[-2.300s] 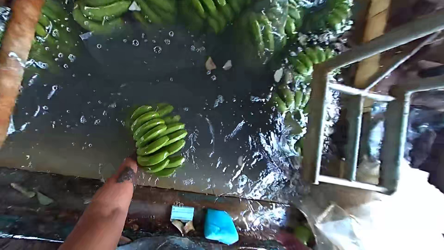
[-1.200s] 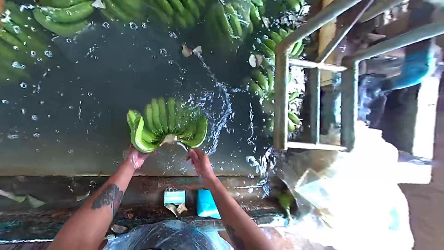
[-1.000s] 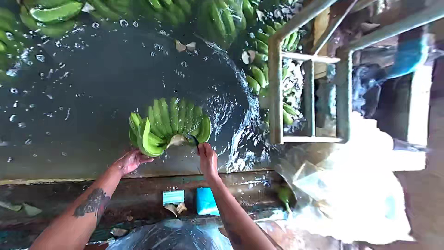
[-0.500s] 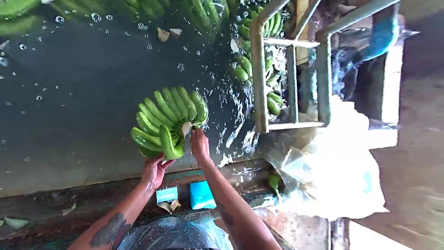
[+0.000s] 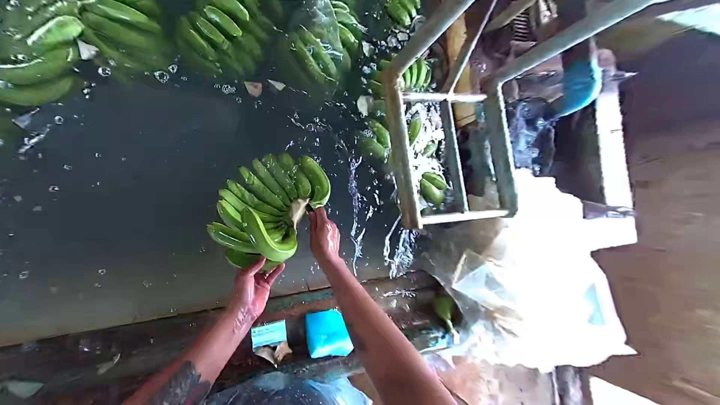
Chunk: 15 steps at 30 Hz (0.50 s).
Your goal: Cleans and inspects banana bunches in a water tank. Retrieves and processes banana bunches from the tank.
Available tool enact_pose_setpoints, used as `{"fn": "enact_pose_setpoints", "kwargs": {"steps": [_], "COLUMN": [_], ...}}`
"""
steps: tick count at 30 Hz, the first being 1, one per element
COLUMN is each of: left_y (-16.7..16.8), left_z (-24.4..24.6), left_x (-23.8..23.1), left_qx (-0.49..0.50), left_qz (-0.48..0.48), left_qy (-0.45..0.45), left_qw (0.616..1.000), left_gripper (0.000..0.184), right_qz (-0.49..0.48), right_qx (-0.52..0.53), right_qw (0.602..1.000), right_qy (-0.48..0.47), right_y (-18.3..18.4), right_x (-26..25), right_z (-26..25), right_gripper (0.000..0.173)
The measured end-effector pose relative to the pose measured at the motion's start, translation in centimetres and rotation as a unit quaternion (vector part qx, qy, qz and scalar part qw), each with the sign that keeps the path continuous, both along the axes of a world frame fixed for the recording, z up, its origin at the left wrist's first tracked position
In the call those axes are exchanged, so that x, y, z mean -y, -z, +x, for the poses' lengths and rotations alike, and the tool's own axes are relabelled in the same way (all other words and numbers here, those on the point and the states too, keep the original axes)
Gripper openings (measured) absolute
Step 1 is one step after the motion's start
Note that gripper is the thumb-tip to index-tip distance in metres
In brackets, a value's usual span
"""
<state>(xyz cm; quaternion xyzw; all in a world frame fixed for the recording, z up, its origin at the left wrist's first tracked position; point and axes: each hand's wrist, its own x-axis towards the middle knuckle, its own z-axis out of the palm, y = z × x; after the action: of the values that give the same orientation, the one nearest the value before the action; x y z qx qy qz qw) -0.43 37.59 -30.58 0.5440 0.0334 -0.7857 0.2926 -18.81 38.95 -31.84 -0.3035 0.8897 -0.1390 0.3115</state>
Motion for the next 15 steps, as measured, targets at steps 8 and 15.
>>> {"fn": "enact_pose_setpoints", "kwargs": {"steps": [8, 15], "left_y": [1.5, 5.3], "left_z": [0.5, 7.1], "left_x": [1.3, 6.0], "left_qx": [-0.016, 0.068], "left_qz": [-0.005, -0.137], "left_qy": [0.026, 0.197], "left_qw": [1.0, 0.968], "left_gripper": [0.025, 0.026], "right_qz": [-0.142, -0.179], "right_qx": [0.216, 0.551], "right_qw": [0.965, 0.809], "right_qy": [0.05, 0.102], "right_y": [3.0, 0.4], "right_x": [-1.8, -6.9], "right_z": [1.6, -0.8], "right_gripper": [0.031, 0.033]}}
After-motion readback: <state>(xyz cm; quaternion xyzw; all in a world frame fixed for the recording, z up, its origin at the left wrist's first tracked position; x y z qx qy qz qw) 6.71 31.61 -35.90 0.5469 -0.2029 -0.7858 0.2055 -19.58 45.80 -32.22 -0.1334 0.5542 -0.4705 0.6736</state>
